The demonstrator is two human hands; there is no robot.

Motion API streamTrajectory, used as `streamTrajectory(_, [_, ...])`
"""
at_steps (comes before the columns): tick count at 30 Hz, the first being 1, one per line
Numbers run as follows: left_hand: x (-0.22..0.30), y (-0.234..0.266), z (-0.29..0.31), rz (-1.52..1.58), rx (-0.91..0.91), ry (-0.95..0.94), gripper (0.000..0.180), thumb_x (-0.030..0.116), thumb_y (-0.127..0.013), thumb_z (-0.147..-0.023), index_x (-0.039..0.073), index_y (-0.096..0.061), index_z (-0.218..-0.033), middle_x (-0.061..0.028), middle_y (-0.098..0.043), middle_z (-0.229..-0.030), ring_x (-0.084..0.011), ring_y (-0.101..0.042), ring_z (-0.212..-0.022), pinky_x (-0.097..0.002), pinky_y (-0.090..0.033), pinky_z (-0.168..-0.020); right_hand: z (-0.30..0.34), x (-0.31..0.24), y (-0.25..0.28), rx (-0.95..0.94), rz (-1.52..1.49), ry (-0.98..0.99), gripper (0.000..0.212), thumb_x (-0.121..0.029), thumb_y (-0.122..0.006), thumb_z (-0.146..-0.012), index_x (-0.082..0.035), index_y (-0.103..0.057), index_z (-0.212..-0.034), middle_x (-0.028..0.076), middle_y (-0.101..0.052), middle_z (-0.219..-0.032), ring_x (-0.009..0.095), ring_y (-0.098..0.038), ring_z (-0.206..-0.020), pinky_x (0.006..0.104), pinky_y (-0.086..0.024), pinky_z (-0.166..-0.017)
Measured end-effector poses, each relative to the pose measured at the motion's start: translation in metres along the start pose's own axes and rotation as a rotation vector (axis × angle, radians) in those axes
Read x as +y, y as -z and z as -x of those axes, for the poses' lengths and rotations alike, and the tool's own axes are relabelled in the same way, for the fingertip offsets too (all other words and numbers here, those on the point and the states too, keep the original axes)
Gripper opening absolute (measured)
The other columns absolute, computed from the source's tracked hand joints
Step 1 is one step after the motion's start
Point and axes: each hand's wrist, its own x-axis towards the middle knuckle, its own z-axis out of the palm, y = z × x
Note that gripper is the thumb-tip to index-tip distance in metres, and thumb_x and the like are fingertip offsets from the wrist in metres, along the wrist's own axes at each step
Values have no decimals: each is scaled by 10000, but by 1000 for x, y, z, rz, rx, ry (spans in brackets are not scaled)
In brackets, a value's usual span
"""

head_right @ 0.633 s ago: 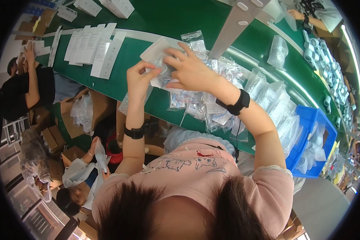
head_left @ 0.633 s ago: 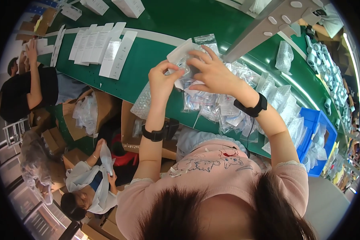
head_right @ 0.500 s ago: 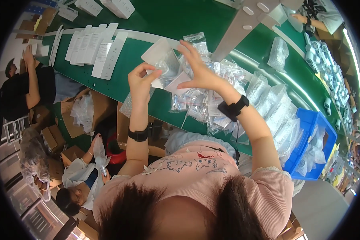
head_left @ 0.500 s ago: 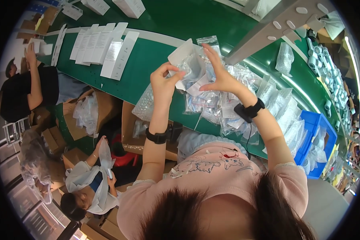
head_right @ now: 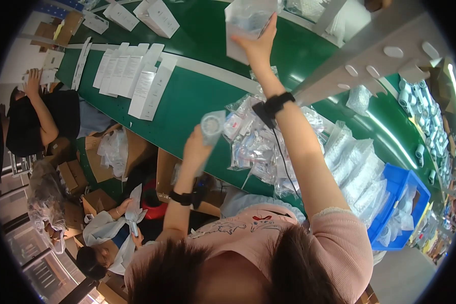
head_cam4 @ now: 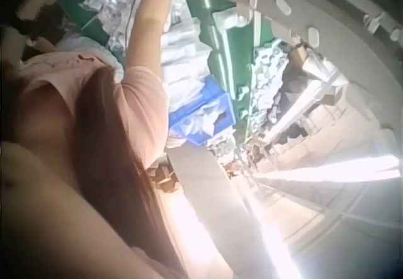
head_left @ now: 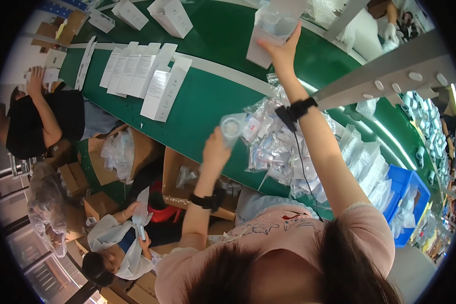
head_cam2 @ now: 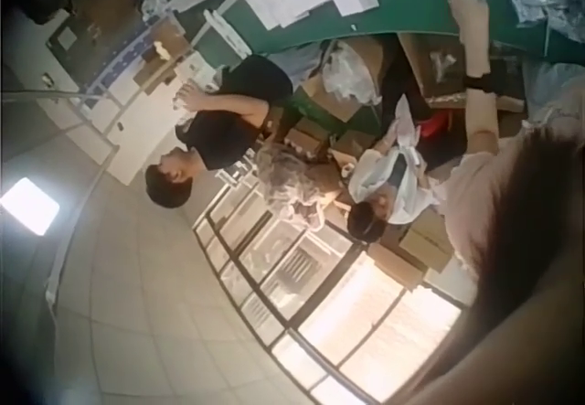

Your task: The person packages items by picking up a box, inserting a bubble-wrapped device and a small plastic bag, and then setting the box on the table. They repeat this process multiple times, occasionally moving items on the green surface to reach others.

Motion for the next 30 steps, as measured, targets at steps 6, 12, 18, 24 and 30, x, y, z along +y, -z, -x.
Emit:
streamTrajectory(6, [16,-5,-31,250,137,-216,666,225,-711,-641,-76,-387,-1139,-269,-512,-1016,-407,-476,-1002,-445,-389,-860,-28,51,-26,46,220,32,1096,-78,-780,-530,-8,-66,-1358,226,-223,-1320,354,-313,-1195,358,-286,-994])
streamTrajectory(12, [-81,133,-120,-529,740,-7,720,419,-662,-703,-37,-406,-1197,-238,-410,-1205,-397,-422,-1070,-478,-368,-882,4,51,-5,49,540,18,925,-117,-718,-630,-10,-140,-1344,229,-268,-1298,347,-324,-1178,363,-334,-949])
streamTrajectory(18, [-91,145,-138,-447,452,259,779,414,-703,-651,131,-347,-1283,-187,-415,-1225,-391,-399,-1103,-505,-405,-822,108,-81,69,-441,135,362,254,45,-539,-704,-7,-575,-951,137,-585,-872,296,-570,-787,319,-463,-710])
streamTrajectory(24, [-47,118,-77,-390,112,285,876,378,-755,-592,75,-316,-1286,-211,-461,-1149,-365,-471,-1004,-441,-416,-829,74,-69,218,-39,663,156,55,-12,-526,-723,-23,-555,-769,118,-553,-720,287,-532,-623,332,-404,-550])
streamTrajectory(30, [-106,85,-104,34,42,-45,829,242,-743,-647,65,-280,-1312,-175,-479,-1145,-298,-486,-1037,-357,-412,-854,11,0,291,28,853,178,242,-55,-555,-751,-26,-530,-989,157,-540,-948,282,-540,-839,340,-437,-639])
